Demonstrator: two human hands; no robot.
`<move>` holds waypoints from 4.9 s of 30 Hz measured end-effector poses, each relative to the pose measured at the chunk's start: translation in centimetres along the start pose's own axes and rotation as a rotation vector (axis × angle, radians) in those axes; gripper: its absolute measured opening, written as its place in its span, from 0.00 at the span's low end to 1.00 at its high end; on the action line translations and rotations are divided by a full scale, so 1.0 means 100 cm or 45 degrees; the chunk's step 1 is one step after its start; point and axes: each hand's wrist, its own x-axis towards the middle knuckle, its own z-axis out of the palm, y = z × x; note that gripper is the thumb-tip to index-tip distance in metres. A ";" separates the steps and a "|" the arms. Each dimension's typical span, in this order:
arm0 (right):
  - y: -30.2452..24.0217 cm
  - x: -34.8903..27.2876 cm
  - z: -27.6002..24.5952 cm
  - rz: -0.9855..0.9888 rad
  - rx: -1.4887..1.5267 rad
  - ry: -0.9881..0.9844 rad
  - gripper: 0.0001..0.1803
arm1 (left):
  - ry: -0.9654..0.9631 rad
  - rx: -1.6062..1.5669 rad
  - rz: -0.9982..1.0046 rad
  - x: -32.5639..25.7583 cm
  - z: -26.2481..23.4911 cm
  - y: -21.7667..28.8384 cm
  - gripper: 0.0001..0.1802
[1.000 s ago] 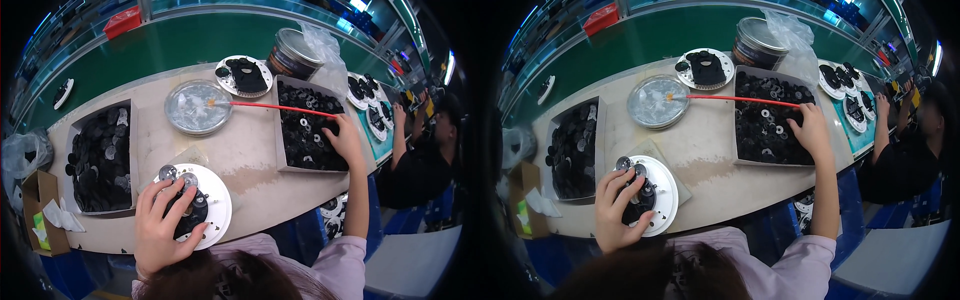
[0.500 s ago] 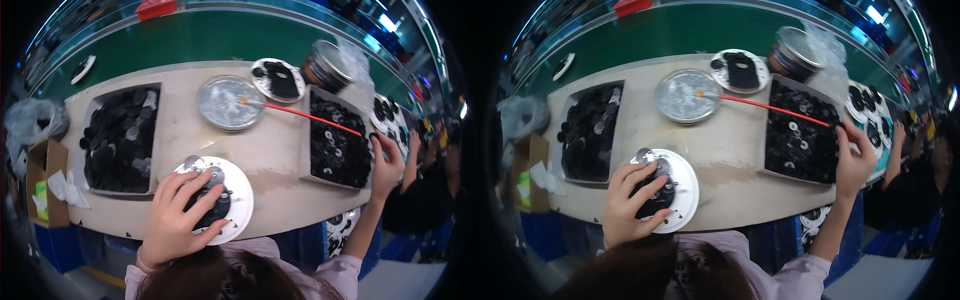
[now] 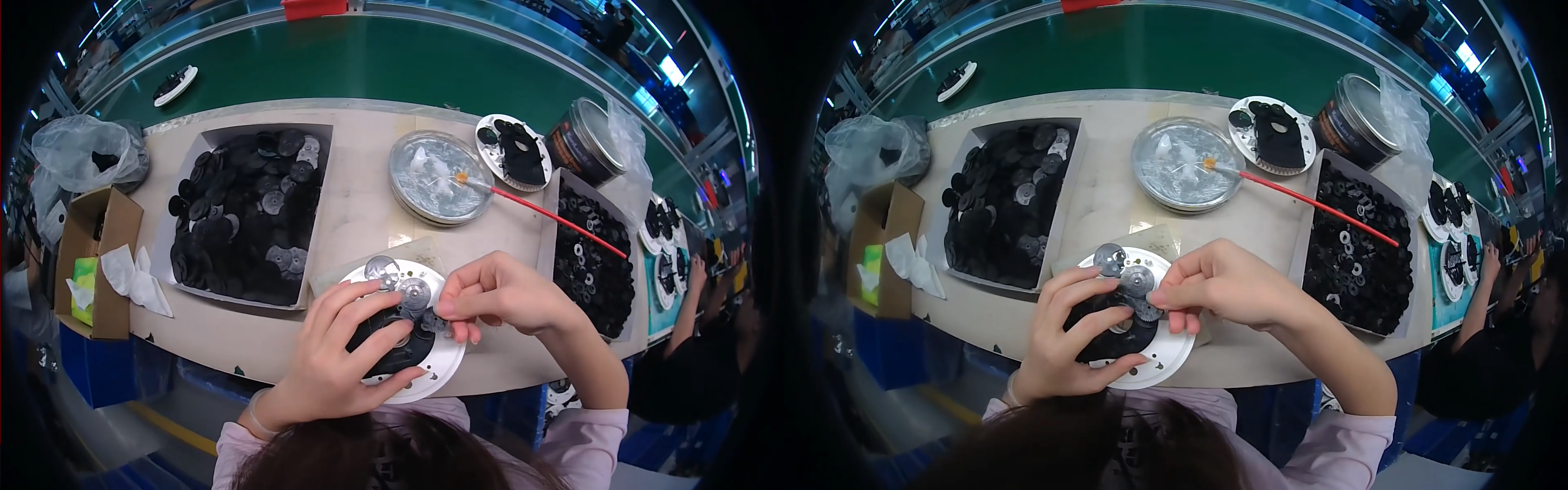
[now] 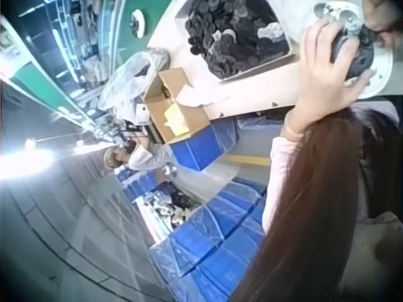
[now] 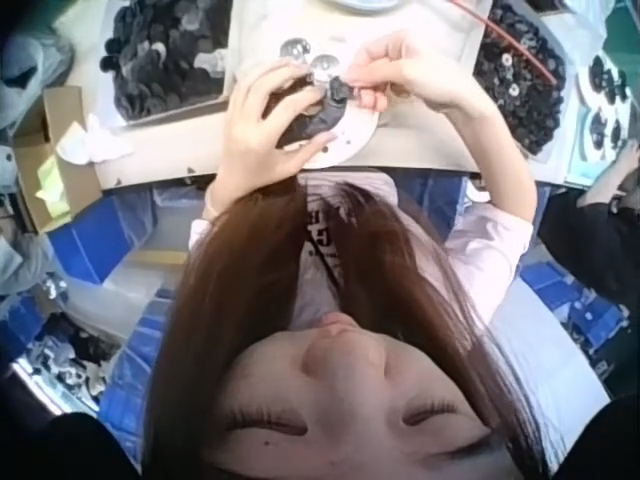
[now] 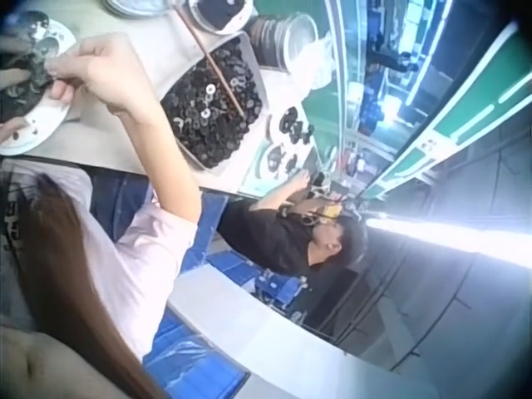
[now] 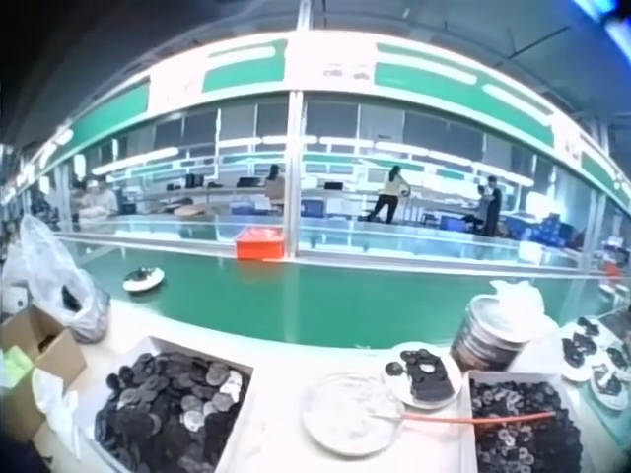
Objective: Manual assembly of small lighting components onto a circular fixture using a brush to apply adhesive and placing small parts.
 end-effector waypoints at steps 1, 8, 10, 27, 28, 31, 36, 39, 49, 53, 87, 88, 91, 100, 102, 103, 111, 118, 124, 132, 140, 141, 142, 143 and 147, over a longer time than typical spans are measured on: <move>0.002 0.001 -0.001 0.034 0.031 -0.016 0.09 | -0.002 -0.007 -0.002 0.000 0.001 -0.001 0.24; 0.012 0.002 -0.004 0.071 0.122 -0.005 0.07 | 0.030 -0.027 0.043 0.001 0.004 -0.002 0.26; 0.011 0.005 -0.003 0.080 0.125 -0.008 0.08 | 0.019 -0.038 0.053 0.001 0.003 -0.001 0.26; 0.012 0.007 -0.006 0.172 0.111 -0.022 0.07 | 0.023 -0.014 0.019 0.001 0.003 0.000 0.21; 0.011 0.006 -0.005 0.173 0.109 -0.026 0.07 | 0.024 -0.013 0.015 0.000 0.003 -0.001 0.21; 0.009 0.006 -0.003 0.146 0.103 -0.016 0.07 | 0.025 -0.025 0.022 0.000 0.003 -0.002 0.21; 0.007 0.008 -0.002 0.157 0.091 -0.005 0.08 | 0.027 -0.012 0.021 0.001 0.003 -0.001 0.21; 0.010 0.008 -0.004 0.146 0.109 -0.025 0.09 | 0.017 0.002 0.019 0.001 0.004 0.000 0.21; 0.008 0.006 0.001 0.107 0.118 0.024 0.09 | -0.004 -0.011 0.031 0.002 0.003 0.000 0.22; 0.002 0.004 0.007 0.055 -0.314 0.130 0.11 | -0.012 0.037 0.030 0.003 0.004 0.001 0.24; 0.024 0.015 -0.015 -1.049 0.229 1.445 0.17 | -0.044 0.045 0.129 0.003 0.000 0.005 0.20; 0.023 0.010 -0.018 -1.033 0.049 1.462 0.17 | -0.038 0.034 0.131 0.002 0.000 0.004 0.21; 0.022 0.000 -0.030 -1.084 -0.284 1.502 0.12 | -0.035 0.024 0.183 0.002 0.001 0.000 0.17; 0.013 -0.039 -0.023 -0.989 -0.496 1.433 0.09 | -0.070 -0.006 0.141 0.004 0.001 0.001 0.18; 0.015 -0.037 -0.026 -1.014 -0.502 1.442 0.08 | -0.088 0.043 0.112 0.004 0.000 0.002 0.18; 0.016 -0.032 -0.030 -1.029 -0.464 1.429 0.08 | -0.078 0.048 0.108 0.003 0.001 0.001 0.18; 0.023 -0.025 -0.073 -0.745 0.171 1.377 0.23 | -0.118 0.023 0.080 0.006 0.001 0.001 0.18; 0.070 -0.078 -0.132 -0.659 0.589 1.377 0.31 | -0.113 0.061 0.073 0.004 0.000 0.005 0.19; 0.088 -0.087 -0.113 -0.524 -0.573 1.529 0.13 | -0.119 0.091 0.058 0.009 0.004 0.006 0.20; 0.074 -0.061 -0.074 -0.179 -1.368 1.442 0.09 | -0.098 0.101 0.062 0.008 0.004 0.006 0.20; 0.068 -0.062 -0.072 -0.379 -0.927 1.505 0.07 | -0.097 0.075 0.025 0.006 0.001 0.006 0.19; 0.067 -0.064 -0.070 -0.375 -0.896 1.523 0.07 | -0.096 0.054 0.052 0.007 0.003 0.004 0.19; 0.064 -0.066 -0.067 -0.377 -0.859 1.537 0.07 | -0.098 0.041 0.076 0.007 0.002 0.003 0.19; 0.059 -0.069 -0.065 -0.186 -0.915 1.596 0.08 | -0.098 0.029 0.076 0.007 0.002 0.003 0.18; 0.057 -0.065 -0.065 -0.097 -0.802 1.509 0.08 | -0.081 0.023 0.083 0.005 0.000 0.003 0.17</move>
